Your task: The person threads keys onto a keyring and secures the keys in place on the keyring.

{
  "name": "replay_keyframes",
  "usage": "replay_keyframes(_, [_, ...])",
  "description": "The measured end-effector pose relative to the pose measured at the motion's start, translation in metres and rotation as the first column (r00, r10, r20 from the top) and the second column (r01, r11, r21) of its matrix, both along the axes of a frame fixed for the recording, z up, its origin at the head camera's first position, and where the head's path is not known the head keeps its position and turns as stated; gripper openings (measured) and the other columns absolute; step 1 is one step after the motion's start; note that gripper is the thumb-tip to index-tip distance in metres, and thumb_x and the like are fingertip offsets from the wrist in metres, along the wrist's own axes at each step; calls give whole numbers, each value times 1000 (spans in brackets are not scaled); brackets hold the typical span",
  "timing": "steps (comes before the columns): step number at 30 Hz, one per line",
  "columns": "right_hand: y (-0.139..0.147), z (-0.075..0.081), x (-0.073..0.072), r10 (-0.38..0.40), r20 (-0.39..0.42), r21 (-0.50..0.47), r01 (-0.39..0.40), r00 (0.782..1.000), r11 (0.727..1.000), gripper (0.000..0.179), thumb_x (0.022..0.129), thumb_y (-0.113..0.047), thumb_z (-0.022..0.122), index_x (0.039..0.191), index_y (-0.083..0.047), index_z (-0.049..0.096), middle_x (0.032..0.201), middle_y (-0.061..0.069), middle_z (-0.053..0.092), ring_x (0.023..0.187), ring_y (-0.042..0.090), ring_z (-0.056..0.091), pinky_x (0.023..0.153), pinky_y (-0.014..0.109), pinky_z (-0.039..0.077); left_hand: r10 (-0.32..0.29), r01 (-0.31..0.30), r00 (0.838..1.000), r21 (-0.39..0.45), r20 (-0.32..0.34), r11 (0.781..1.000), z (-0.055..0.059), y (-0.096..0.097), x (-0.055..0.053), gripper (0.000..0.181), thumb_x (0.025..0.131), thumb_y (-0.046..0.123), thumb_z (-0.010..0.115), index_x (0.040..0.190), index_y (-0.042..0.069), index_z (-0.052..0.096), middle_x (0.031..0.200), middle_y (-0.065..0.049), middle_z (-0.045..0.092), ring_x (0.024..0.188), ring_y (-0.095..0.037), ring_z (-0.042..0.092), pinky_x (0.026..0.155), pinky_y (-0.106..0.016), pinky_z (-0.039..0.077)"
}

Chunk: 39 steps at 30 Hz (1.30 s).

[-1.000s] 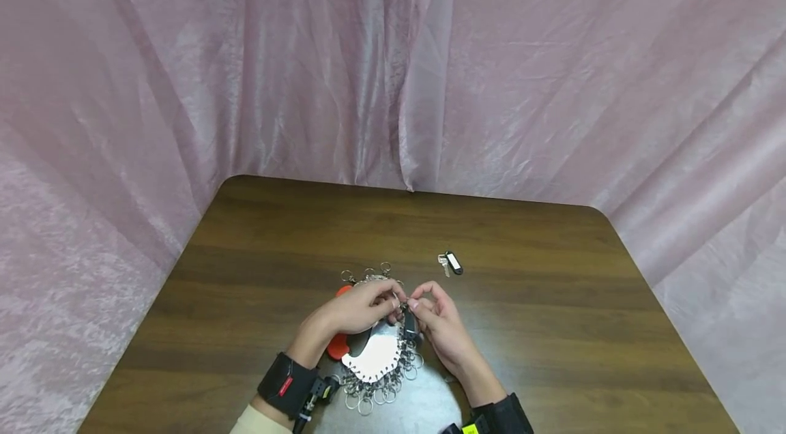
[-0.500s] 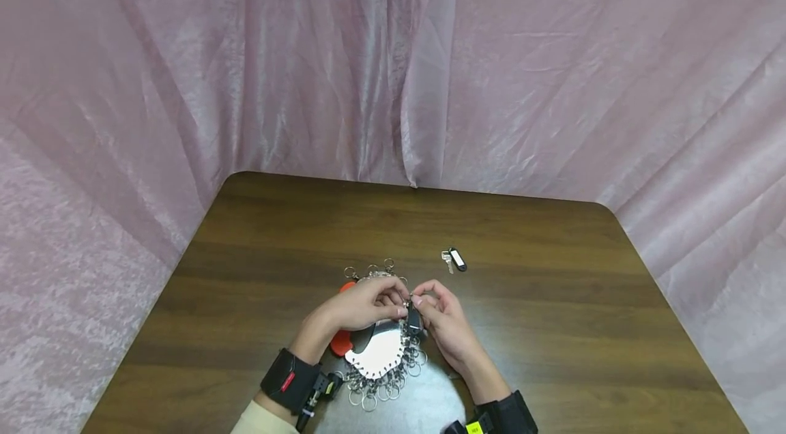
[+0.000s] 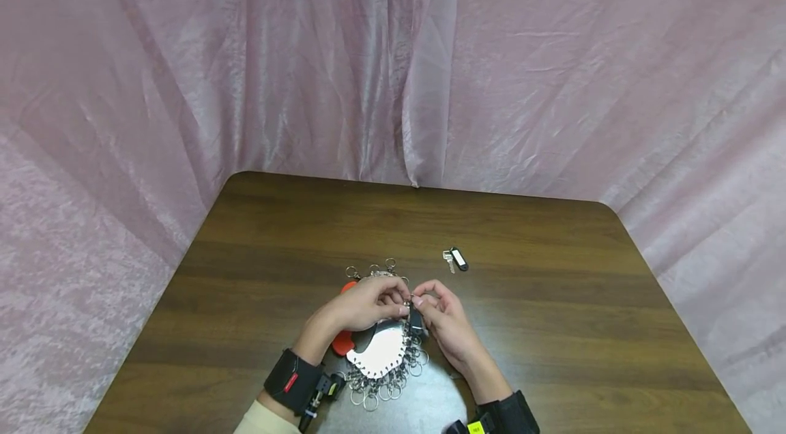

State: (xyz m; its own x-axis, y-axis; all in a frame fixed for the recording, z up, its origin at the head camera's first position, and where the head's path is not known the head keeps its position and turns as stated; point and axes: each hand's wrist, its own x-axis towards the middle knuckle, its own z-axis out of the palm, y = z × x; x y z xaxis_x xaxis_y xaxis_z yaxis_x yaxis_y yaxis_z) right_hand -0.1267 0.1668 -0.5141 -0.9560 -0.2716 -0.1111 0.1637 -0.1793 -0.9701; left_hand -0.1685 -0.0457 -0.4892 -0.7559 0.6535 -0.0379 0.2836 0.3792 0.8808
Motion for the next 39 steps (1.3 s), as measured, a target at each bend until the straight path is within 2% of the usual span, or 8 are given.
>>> replay_keyframes(9, [-3,-1,2,24,4,-30,-24,1000,999,21,107,-2,58,124,8,49,88,3,65,75,8,56,67,19,47,9,-9,1000,-35,6,999,-3,-4,1,11,103,21,72,112,15,69,98,8,70,94,-8,67,86,-31,54])
replay_keyframes(28, [-1,-1,1,34,-24,-2,-35,999,999,27,107,-3,58,126,12,48,90,6,65,78,10,57,69,19,47,3,-3,1000,-59,-8,998,0,-2,3,11,106,22,68,113,13,67,94,8,68,88,-8,65,82,-31,53])
replay_keyframes(35, [-2,-1,1,17,-20,-15,-17,1000,1000,28,107,-5,59,125,12,48,90,7,66,76,11,56,66,19,45,6,-6,999,-19,34,1000,-2,0,2,13,109,20,63,114,9,68,90,3,70,84,-14,68,78,-31,54])
replay_keyframes(39, [-3,0,1,-9,-3,-27,9,1000,1000,27,106,-8,62,123,9,50,89,7,66,75,11,56,66,20,46,17,-17,998,-4,59,1000,-3,1,2,17,107,22,66,119,10,66,93,3,72,86,-14,69,79,-32,55])
